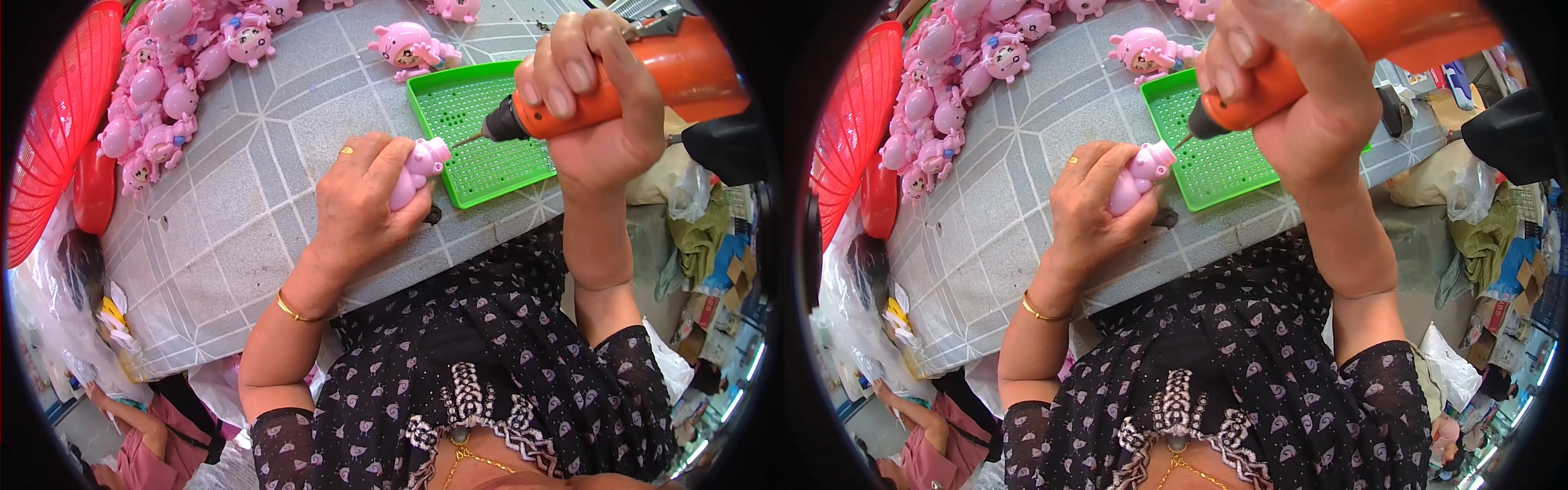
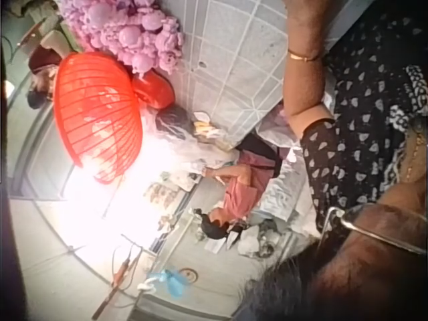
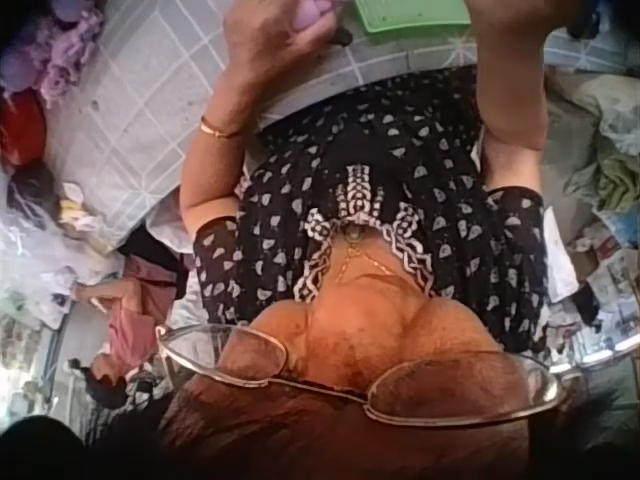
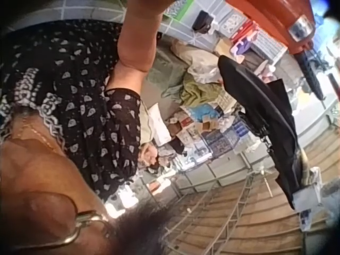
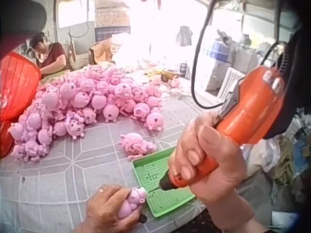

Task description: Assembling small pink plastic pig toys using a power screwdriver.

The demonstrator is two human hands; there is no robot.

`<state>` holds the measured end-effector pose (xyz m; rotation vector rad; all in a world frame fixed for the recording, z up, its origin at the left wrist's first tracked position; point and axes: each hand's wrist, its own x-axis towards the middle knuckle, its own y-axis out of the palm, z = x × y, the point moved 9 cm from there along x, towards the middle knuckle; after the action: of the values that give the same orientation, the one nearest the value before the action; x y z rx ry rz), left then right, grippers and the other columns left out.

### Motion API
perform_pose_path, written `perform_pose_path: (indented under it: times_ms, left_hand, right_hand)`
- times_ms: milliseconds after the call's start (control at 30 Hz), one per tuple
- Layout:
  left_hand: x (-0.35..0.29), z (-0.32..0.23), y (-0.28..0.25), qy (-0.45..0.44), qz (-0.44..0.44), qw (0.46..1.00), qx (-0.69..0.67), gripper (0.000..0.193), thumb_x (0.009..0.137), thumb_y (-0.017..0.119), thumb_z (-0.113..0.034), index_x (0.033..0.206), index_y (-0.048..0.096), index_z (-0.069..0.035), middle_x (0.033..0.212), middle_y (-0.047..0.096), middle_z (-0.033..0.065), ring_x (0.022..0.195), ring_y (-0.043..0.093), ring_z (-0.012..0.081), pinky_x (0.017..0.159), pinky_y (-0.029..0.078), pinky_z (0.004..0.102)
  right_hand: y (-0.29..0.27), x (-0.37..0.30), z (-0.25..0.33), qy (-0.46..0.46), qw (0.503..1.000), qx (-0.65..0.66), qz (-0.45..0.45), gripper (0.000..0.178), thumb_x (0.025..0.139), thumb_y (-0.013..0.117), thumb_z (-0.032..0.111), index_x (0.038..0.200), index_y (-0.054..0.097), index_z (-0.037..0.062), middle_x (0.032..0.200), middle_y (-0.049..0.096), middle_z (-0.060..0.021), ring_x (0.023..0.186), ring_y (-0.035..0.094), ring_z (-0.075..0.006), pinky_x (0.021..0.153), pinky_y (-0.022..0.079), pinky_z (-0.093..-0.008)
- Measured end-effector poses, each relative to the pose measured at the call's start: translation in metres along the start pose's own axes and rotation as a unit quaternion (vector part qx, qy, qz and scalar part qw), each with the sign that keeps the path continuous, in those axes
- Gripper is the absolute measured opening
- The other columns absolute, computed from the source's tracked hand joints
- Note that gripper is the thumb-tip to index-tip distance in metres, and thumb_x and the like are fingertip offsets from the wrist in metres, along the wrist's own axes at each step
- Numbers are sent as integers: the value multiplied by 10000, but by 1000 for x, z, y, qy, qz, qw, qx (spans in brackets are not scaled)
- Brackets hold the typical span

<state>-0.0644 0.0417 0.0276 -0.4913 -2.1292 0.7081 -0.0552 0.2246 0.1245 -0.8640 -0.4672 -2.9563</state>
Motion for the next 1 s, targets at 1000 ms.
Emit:
perform_pose_path:
  times_ms: [1000]
  left_hand:
    - [-5, -6, -1, 24, -29, 999, -2, 397, 682, 799, -94, 1042, 649, -16, 954, 637, 124, 846, 641, 315, 729, 542, 420]
  right_hand:
    - [41, -13, -9, 31, 997, -60, 22, 247, 1023, 548, 192, 824, 416, 132, 710, 477, -4, 546, 481, -123, 600, 453, -310]
